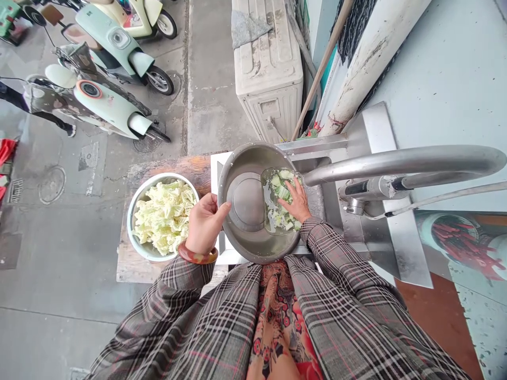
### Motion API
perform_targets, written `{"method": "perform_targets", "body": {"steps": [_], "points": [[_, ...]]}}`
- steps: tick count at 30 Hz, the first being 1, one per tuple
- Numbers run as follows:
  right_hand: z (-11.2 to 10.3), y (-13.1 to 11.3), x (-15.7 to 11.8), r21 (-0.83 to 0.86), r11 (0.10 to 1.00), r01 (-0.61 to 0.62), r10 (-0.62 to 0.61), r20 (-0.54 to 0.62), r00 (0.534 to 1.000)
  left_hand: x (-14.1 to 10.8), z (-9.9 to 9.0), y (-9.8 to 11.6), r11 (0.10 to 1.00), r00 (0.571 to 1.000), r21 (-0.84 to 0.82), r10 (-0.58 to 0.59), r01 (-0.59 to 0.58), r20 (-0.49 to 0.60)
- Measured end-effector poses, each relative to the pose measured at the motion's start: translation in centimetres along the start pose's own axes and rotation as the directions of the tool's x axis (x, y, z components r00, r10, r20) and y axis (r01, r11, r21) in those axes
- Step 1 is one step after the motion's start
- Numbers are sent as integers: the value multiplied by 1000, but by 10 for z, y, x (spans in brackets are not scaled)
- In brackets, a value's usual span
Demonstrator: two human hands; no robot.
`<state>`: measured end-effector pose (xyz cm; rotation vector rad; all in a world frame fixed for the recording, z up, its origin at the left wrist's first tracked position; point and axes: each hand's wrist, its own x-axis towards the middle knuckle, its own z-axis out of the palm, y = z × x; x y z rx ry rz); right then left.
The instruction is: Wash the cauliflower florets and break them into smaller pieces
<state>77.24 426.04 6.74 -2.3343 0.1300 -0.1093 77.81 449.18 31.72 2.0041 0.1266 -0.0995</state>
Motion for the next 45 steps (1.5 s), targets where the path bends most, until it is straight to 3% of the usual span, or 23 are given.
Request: {"method": "perform_targets", "body": {"steps": [5,32,45], "points": [[2,1,0,-5,1000,22,-22,-15,1000,-5,1,10,995,994,-58,-72,77,81],[5,-2,1,101,995,17,-17,-3,1000,-19,14,50,992,958,-115,-20,55,286],[3,-6,1,108,994,28,-28,-3,1000,-21,23,67,994,948,-99,-4,37,318]]}}
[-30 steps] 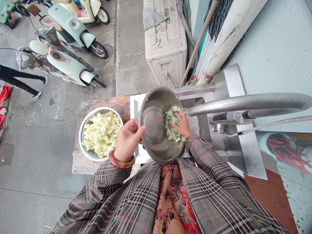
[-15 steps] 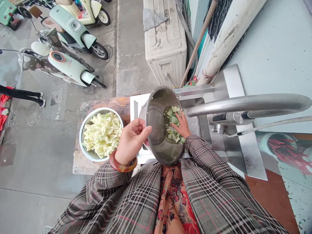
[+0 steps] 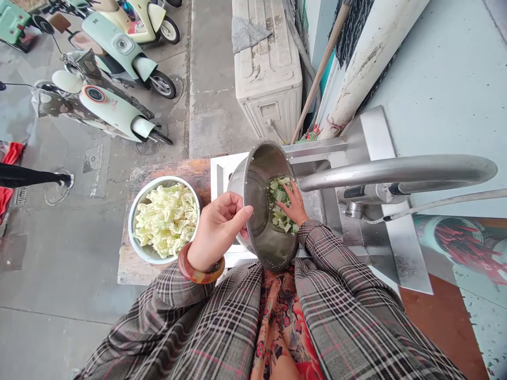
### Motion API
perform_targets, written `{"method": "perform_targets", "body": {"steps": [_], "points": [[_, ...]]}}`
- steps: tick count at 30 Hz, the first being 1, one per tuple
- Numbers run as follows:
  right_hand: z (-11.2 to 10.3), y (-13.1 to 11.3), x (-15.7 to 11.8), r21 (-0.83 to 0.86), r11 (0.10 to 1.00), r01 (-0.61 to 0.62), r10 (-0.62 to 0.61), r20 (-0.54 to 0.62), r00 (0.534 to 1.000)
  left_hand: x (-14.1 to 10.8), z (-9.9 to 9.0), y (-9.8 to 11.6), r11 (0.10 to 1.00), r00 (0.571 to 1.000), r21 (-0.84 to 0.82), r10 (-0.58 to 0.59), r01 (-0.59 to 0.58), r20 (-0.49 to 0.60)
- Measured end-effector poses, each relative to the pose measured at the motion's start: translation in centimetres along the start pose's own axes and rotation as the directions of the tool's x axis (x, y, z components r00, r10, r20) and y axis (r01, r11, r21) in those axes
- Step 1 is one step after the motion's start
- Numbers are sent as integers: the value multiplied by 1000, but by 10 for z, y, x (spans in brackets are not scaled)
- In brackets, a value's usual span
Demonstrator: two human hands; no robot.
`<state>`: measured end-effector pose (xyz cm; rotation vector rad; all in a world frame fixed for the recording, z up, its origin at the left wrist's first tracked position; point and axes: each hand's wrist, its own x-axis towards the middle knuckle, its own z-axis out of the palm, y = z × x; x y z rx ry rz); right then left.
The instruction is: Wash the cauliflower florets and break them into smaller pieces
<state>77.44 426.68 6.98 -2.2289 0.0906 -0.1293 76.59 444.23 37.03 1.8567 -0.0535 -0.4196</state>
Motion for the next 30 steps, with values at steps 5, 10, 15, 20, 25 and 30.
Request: {"method": "perform_targets", "body": {"steps": [5,10,15,20,25,30], "points": [[-1,-2,-1,7,1000,-8,7,17,1000,-1,4,5,1000,1000,17,17,-18,5],[3,2,-1,35,999,5,-5,0,1000,-1,7,8,1000,999,15,26,-26,19],[5,3,-1,36,999,18,-17,-10,1000,-1,10,10,1000,1000,5,15,-15,16],[3,1,-1,23,1000,13,-13,-6,1000,-1,14,13,1000,1000,-16,-5,5,11],[4,0,-1,-21,1000,6,-7,-4,1000,1,7,5,999,1000,-32,-18,18,10],[3,0,-2,-124,989,-79,76,-32,997,12,-25,-39,999,986,20,-37,41,-162]]}}
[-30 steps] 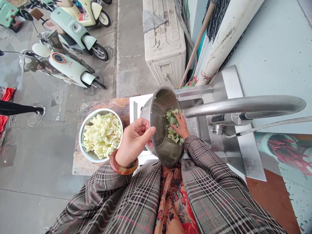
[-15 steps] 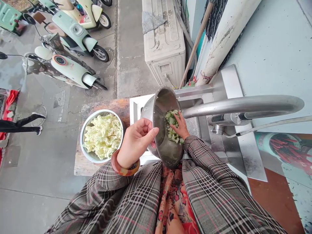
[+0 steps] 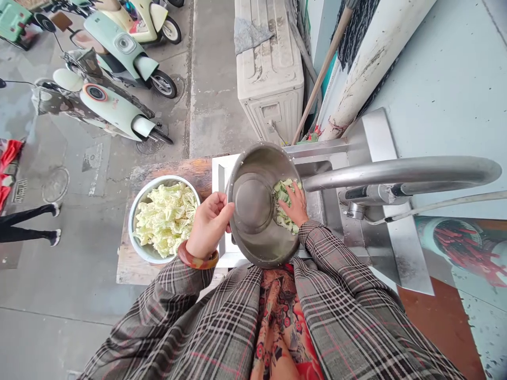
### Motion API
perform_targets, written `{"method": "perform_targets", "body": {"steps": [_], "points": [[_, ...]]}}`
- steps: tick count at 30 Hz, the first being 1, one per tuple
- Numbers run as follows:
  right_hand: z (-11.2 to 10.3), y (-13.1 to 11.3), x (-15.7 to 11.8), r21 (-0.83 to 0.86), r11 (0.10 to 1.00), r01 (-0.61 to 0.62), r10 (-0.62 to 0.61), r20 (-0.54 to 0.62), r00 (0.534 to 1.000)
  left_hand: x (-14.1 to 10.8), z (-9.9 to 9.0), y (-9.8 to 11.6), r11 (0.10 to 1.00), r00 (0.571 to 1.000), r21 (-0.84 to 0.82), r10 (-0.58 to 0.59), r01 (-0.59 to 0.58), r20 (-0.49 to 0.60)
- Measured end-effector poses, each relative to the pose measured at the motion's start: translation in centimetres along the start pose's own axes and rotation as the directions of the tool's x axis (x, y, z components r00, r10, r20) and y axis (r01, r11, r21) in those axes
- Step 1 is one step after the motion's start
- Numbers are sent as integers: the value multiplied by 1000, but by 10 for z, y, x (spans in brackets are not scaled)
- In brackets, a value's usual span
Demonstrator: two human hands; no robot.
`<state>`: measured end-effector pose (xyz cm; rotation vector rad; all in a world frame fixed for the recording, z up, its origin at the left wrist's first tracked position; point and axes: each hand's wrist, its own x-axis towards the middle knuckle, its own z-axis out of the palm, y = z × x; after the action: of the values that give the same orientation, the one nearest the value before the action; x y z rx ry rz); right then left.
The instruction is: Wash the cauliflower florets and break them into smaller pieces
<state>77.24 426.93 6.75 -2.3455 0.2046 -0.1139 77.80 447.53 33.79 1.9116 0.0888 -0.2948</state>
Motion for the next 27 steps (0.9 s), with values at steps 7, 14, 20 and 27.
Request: {"method": "perform_targets", "body": {"steps": [7,14,20,27], "points": [[8,-7,-12,-61,996,-67,72,88,994,26,-20,-79,937,962,350,77,20,-260],[-28,-28,-27,104,985,141,-174,491,854,42,-36,-126,932,964,361,57,42,-261],[-82,-25,40,103,983,154,-178,294,939,53,-35,-156,972,958,225,0,68,-287],[-37,-14,64,-164,973,162,-123,221,967,52,-32,-159,980,963,191,1,53,-270]]}}
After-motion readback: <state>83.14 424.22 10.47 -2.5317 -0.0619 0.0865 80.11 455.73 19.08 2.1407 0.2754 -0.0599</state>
